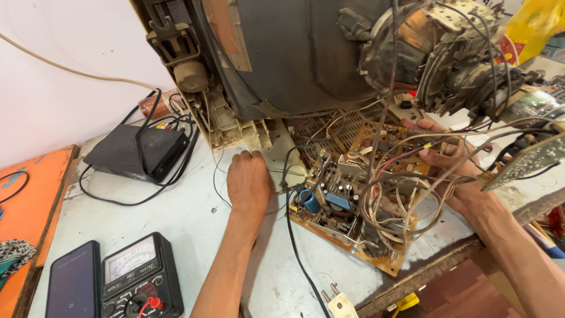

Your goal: The person inspects a green circuit board, then uses pliers to cut and adjust wires on the internal electronics of a CRT television. They repeatedly handle the board and wires, making small adjustments throughout the clip.

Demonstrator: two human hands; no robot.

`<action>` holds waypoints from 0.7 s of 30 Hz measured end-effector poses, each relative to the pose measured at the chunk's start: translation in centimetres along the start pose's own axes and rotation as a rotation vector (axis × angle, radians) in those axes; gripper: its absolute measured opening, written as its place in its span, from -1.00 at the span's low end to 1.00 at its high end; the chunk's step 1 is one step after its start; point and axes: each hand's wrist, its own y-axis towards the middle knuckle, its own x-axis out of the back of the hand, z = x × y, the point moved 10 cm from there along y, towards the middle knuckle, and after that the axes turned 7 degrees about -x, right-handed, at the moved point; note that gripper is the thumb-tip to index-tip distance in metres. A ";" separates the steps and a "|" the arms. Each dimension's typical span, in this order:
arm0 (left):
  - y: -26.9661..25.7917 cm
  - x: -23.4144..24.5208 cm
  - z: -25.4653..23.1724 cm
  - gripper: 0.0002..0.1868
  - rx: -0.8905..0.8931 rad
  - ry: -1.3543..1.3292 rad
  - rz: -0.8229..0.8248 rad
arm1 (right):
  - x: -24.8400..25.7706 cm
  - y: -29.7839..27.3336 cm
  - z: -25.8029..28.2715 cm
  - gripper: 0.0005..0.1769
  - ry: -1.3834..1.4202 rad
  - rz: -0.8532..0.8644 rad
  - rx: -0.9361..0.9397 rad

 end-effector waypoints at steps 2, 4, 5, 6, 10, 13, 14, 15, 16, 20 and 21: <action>0.0 0.3 -0.4 -0.75 0.016 -0.020 -0.017 | -0.1 -0.2 0.1 -0.32 0.012 0.006 0.009; 0.3 0.3 -0.3 -0.73 0.040 -0.068 -0.024 | -0.4 -0.3 0.2 -0.33 0.038 0.021 0.021; 0.2 -0.9 0.0 -0.77 0.079 -0.168 0.069 | -0.4 -0.3 0.3 -0.33 0.033 0.018 0.020; 0.0 -2.1 0.2 -0.80 0.117 -0.267 0.162 | -0.4 -0.3 0.4 -0.32 0.029 0.015 0.019; -0.3 -2.0 1.3 -0.75 0.202 -0.342 0.055 | -0.7 -0.2 0.3 -0.33 0.055 0.039 0.017; -0.8 0.0 5.3 -0.66 0.479 -0.264 -0.098 | -0.4 -0.3 0.2 -0.32 0.051 0.032 0.034; -0.7 0.7 5.4 -0.67 0.438 -0.231 -0.102 | -0.2 -0.4 0.4 -0.32 0.034 0.021 0.039; -1.0 1.6 5.6 -0.67 0.401 -0.195 -0.108 | -0.1 -0.2 0.4 -0.32 0.018 0.014 0.043; -1.2 2.5 5.5 -0.67 0.364 -0.159 -0.113 | -0.1 -0.2 0.5 -0.32 0.001 0.008 0.046; -1.8 5.9 1.5 -0.51 0.053 -0.211 -0.236 | -0.1 0.3 -0.2 -0.34 -0.010 -0.034 -0.003; -1.8 4.3 1.5 -0.58 0.124 -0.354 -0.053 | 0.2 0.3 -0.2 -0.34 -0.031 -0.051 -0.007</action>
